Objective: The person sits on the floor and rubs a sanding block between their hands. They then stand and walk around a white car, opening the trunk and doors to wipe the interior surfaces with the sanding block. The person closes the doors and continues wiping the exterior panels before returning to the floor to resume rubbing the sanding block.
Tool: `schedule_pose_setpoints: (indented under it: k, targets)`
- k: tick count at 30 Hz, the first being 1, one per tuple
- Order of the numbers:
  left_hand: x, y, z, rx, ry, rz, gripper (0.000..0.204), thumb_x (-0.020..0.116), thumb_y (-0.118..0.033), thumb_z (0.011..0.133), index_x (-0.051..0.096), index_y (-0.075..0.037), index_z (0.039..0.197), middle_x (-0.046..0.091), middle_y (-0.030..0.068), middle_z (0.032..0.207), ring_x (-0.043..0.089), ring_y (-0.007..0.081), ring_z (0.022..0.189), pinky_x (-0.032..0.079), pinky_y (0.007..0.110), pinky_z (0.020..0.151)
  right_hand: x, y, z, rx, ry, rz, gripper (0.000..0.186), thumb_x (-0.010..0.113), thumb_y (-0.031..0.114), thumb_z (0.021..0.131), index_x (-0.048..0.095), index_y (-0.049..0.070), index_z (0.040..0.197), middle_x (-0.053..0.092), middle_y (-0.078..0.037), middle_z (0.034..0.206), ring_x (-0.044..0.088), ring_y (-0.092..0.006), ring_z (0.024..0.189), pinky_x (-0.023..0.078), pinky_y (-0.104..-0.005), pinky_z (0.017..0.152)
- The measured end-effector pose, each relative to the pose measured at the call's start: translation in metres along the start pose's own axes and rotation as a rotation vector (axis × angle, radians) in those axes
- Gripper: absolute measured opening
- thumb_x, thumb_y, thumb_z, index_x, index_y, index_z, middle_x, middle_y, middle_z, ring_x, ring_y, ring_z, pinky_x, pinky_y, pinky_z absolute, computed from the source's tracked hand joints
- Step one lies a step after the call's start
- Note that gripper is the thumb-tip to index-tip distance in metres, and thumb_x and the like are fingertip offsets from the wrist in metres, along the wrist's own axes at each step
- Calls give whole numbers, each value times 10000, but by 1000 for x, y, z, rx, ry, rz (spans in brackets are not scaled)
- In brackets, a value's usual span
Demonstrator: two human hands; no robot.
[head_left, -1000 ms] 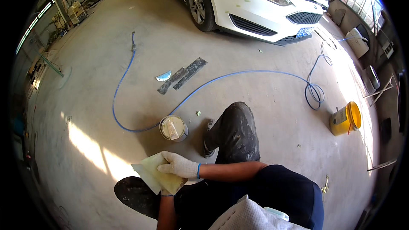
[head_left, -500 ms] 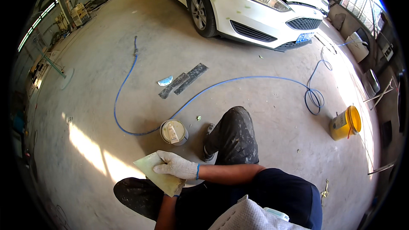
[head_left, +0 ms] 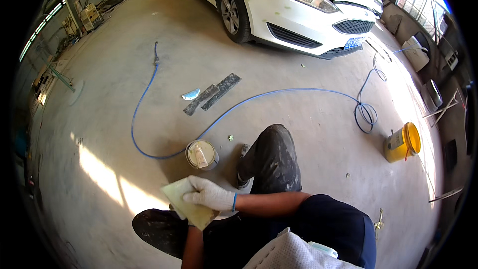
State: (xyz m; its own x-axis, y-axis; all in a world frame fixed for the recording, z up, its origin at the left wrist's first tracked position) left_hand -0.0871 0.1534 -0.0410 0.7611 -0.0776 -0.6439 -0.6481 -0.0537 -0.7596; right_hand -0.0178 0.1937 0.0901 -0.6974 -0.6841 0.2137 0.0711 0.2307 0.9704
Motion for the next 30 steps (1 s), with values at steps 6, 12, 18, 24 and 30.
schedule_pose_setpoints:
  k: [6,12,18,24,30]
  targets:
    - [-5,1,2,17,-13,90,708,609,-408,959,322,-122,1540,451,134,1502,423,314,1402,364,442,1150,-1,-24,1,71,-20,9,295,652,162,945,535,6,1167,639,-82,1067,604,-164,1000,504,-329,892]
    - [-9,0,-3,37,-32,162,717,620,-413,952,326,-123,1539,451,135,1504,419,317,1406,359,443,1153,-15,-52,13,115,10,89,307,655,168,956,544,21,1202,638,-65,1092,582,-144,1054,498,-320,923]
    - [-11,1,-9,60,-59,275,726,630,-419,946,330,-124,1538,452,136,1506,416,319,1409,353,444,1156,14,-17,2,22,-61,-339,371,653,172,941,532,24,1258,642,-91,1115,591,-165,1063,494,-345,934]
    - [-8,-8,6,65,25,157,735,562,-512,958,348,-94,1524,455,142,1501,427,298,1402,342,432,1167,-27,-32,13,135,-81,82,309,646,149,946,541,6,1200,638,-88,1084,580,-151,1040,493,-326,921]
    - [-111,11,28,-157,-176,-454,395,594,-121,965,458,-39,1327,577,69,1162,561,173,1040,476,334,915,-53,41,32,-129,-48,-79,256,651,112,956,533,12,1160,621,-52,1029,560,-127,969,504,-310,854]
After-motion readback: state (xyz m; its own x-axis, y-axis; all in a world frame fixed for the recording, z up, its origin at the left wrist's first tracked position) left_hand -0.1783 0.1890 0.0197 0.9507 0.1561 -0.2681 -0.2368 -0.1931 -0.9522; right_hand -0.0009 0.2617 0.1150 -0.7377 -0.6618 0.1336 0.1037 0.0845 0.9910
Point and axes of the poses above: each hand's wrist, its own z-axis towards the middle knuckle, its own x-axis out of the palm, y = z × x, the point moved 10 cm from there along z, towards the middle knuckle
